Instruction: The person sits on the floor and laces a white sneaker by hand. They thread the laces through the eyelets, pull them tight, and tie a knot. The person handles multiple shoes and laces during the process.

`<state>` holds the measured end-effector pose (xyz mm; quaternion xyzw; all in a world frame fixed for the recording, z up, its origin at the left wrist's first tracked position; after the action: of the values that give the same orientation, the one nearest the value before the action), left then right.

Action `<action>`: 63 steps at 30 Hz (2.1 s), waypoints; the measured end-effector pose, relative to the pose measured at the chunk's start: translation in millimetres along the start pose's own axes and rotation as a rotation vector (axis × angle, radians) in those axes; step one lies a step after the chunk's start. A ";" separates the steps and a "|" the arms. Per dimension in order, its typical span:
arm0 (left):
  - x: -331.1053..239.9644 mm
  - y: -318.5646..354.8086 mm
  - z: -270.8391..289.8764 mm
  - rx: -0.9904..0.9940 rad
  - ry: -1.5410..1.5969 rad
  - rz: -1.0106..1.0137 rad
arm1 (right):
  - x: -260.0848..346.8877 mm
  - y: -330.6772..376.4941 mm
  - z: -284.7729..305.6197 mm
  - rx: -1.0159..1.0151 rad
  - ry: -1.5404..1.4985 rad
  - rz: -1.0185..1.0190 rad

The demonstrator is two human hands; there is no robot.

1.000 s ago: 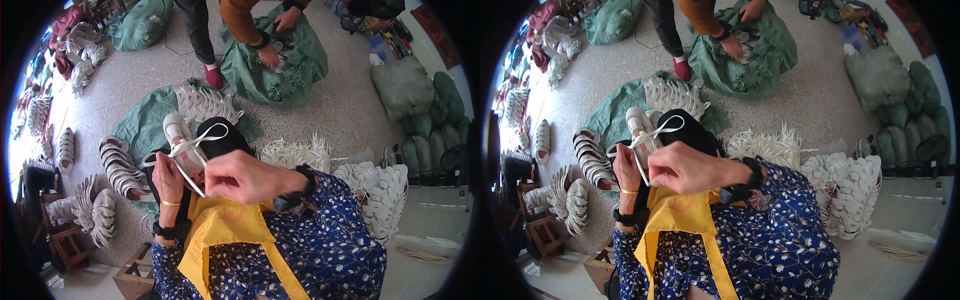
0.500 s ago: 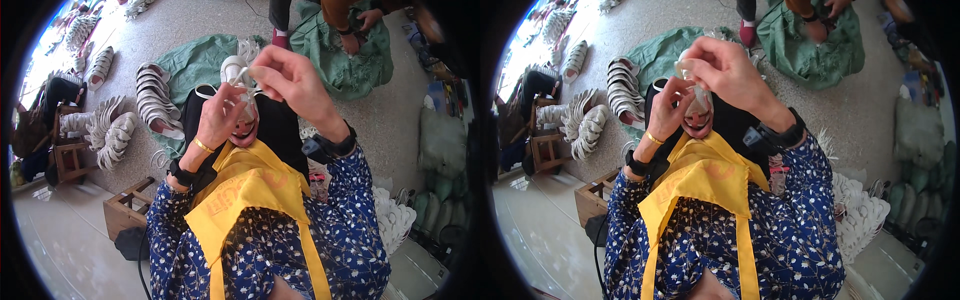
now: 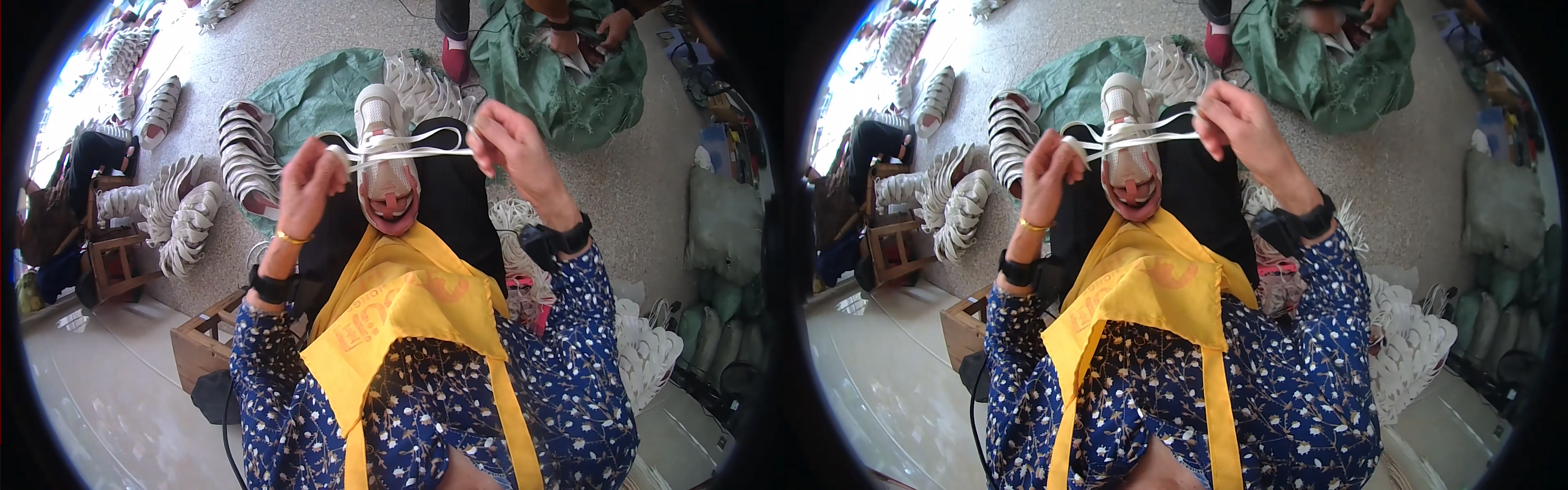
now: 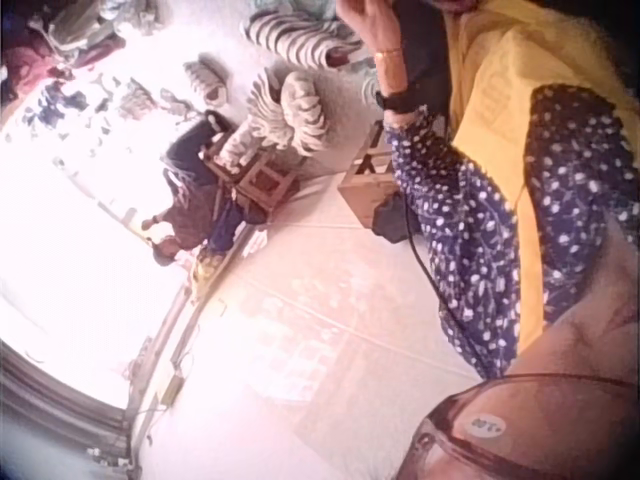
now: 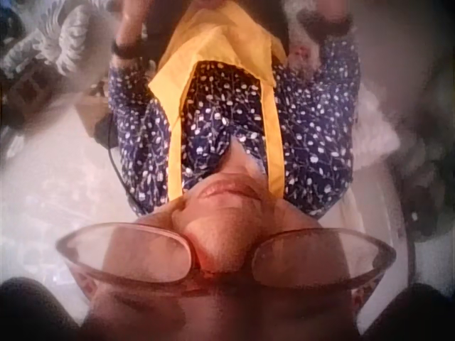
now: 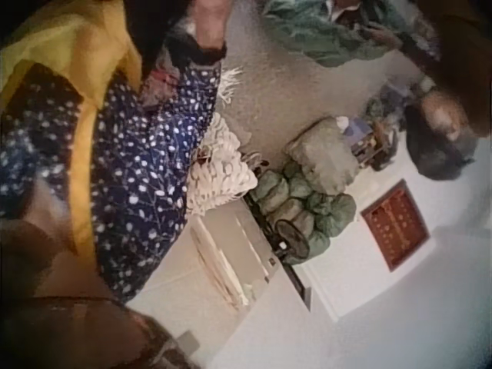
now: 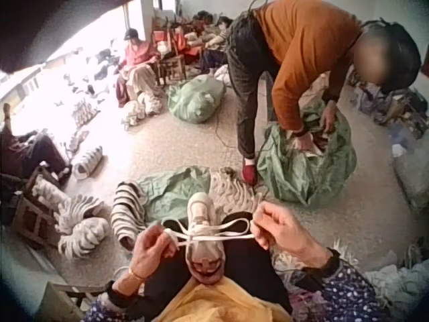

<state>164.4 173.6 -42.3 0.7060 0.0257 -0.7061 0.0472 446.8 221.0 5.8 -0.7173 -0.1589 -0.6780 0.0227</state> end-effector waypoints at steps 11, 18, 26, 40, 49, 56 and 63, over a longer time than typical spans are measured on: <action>-5.1 43.0 245.4 -0.506 0.370 0.247 | -65.3 38.9 18.3 -0.035 -0.044 -0.187; 5.1 56.8 209.2 -0.297 -0.332 0.451 | -67.7 46.4 17.4 -0.022 0.038 -0.200; -24.5 5.3 93.6 -0.277 -0.731 -0.193 | -75.0 76.7 57.0 -0.035 -0.122 -0.416; 6.1 -15.3 -24.8 -0.072 -0.535 -0.332 | -109.6 117.2 151.3 -0.374 -0.082 -0.380; -5.2 -11.2 -37.1 -0.164 -0.815 -0.603 | -59.5 37.9 -2.5 -0.160 0.264 -0.037; 31.5 -36.3 -26.0 0.124 -0.298 -0.129 | -56.7 1.8 -56.9 -0.093 0.391 -0.004; 19.8 -37.0 -33.1 0.133 -0.470 -0.168 | -59.8 -9.7 -47.0 -0.071 0.527 0.195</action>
<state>193.5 213.3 -63.2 0.5195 0.0261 -0.8524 -0.0536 397.1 206.8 -50.8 -0.5286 -0.0540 -0.8408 0.1033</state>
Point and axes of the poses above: each hand's wrist, its own y-axis away from the middle knuckle, its own z-axis out of the back of the hand, x = y × z, the point moved 7 cm from there along -y, towards the middle knuckle, and after that the axes turned 10 degrees about -x, right-handed, at the moved point
